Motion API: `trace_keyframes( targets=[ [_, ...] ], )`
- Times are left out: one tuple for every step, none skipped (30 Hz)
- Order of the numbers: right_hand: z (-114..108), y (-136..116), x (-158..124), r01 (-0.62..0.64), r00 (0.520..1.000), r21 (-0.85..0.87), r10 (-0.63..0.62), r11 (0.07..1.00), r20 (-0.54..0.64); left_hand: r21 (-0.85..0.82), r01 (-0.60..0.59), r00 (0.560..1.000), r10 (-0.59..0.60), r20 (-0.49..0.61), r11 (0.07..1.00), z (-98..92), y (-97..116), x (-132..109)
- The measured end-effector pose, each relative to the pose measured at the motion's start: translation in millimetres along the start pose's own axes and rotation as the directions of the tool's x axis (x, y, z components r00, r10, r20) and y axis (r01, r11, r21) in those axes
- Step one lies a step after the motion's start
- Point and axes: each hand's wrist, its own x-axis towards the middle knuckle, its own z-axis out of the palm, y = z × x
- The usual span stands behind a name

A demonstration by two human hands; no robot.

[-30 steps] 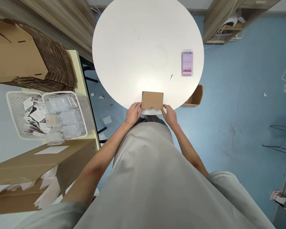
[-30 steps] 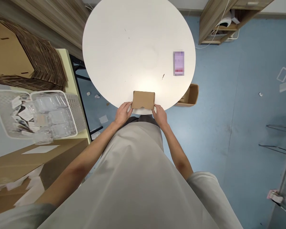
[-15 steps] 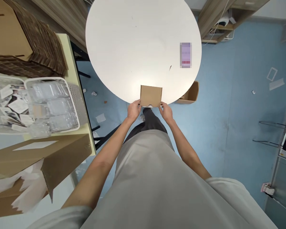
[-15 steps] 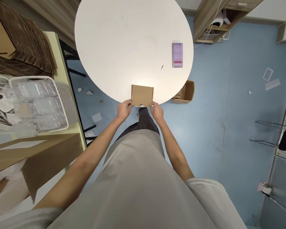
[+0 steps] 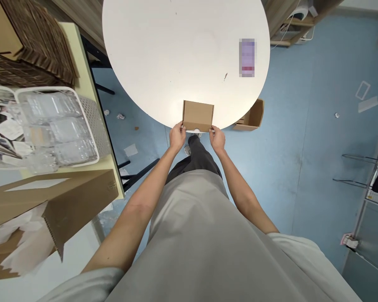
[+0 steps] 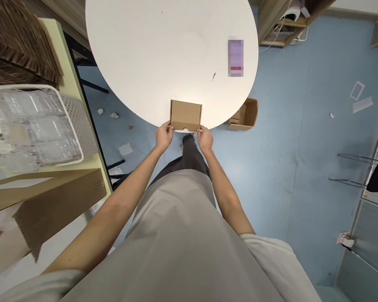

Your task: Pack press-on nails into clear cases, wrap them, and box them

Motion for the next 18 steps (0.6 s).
trace_keyframes(
  targets=[
    [1, 0, 1, -0.011, 1.0, 0.009, 0.011, 1.0, -0.013, 0.003, -0.003, 1.0, 0.003, -0.013, 1.0, 1.6, -2, 2],
    [2, 1, 2, -0.018, 1.0, 0.017, 0.019, 1.0, -0.023, 0.007, -0.011, 1.0, 0.011, -0.029, 1.0, 3.3, -4, 5],
    [2, 1, 4, -0.018, 0.999, 0.027, 0.019, 0.999, -0.027, 0.008, -0.022, 0.999, 0.022, -0.044, 1.0, 4.7, -6, 8],
    [3, 1, 6, -0.009, 1.0, 0.039, 0.01, 0.999, -0.024, 0.008, -0.033, 0.998, 0.033, -0.054, 0.999, 5.8, -7, 10],
    [2, 0, 7, 0.005, 1.0, 0.054, -0.004, 0.999, -0.015, 0.007, -0.041, 0.998, 0.041, -0.055, 0.999, 6.3, -8, 13],
    [2, -1, 9, 0.019, 1.0, 0.075, -0.019, 0.997, -0.003, 0.005, -0.047, 0.998, 0.047, -0.047, 0.999, 6.0, -8, 14],
    [1, -2, 11, 0.031, 0.999, 0.102, -0.032, 0.994, 0.008, 0.002, -0.052, 0.998, 0.052, -0.033, 0.999, 4.7, -7, 15],
    [-1, -3, 12, 0.038, 0.999, 0.132, -0.041, 0.991, 0.018, -0.005, -0.056, 0.998, 0.056, -0.02, 0.998, 2.4, -5, 15],
    [-4, -5, 12, 0.042, 0.999, 0.163, -0.047, 0.986, 0.023, -0.017, -0.06, 0.998, 0.06, -0.01, 0.998, -1.0, -3, 15],
    [-7, -7, 12, 0.048, 0.998, 0.192, -0.053, 0.98, 0.022, -0.034, -0.066, 0.998, 0.066, -0.008, 0.997, -5.5, 1, 13],
    [-12, -9, 12, 0.058, 0.998, 0.22, -0.062, 0.974, 0.012, -0.054, -0.075, 0.997, 0.075, -0.013, 0.996, -10.6, 6, 10],
    [-17, -12, 11, 0.07, 0.997, 0.247, -0.072, 0.966, -0.003, -0.075, -0.085, 0.996, 0.084, -0.023, 0.994, -16.2, 10, 8],
    [-23, -14, 10, 0.081, 0.997, 0.274, -0.078, 0.958, -0.022, -0.091, -0.094, 0.995, 0.091, -0.033, 0.991, -21.8, 15, 5],
    [-29, -17, 8, 0.084, 0.996, 0.3, -0.076, 0.95, -0.039, -0.102, -0.098, 0.995, 0.094, -0.042, 0.99, -26.9, 19, 2],
    [-35, -20, 7, 0.079, 0.997, 0.324, -0.067, 0.943, -0.049, -0.108, -0.098, 0.994, 0.093, -0.049, 0.989, -31.3, 23, 0],
    [-40, -23, 6, 0.071, 0.997, 0.345, -0.057, 0.936, -0.05, -0.111, -0.091, 0.995, 0.086, -0.052, 0.99, -34.8, 25, -2],
    [-45, -25, 5, 0.067, 0.998, 0.359, -0.056, 0.931, -0.04, -0.111, -0.08, 0.996, 0.074, -0.051, 0.991, -37.2, 27, -2],
    [-48, -28, 5, 0.068, 0.998, 0.366, -0.064, 0.928, -0.023, -0.111, -0.066, 0.997, 0.061, -0.048, 0.992, -38.6, 28, -1]
  ],
)
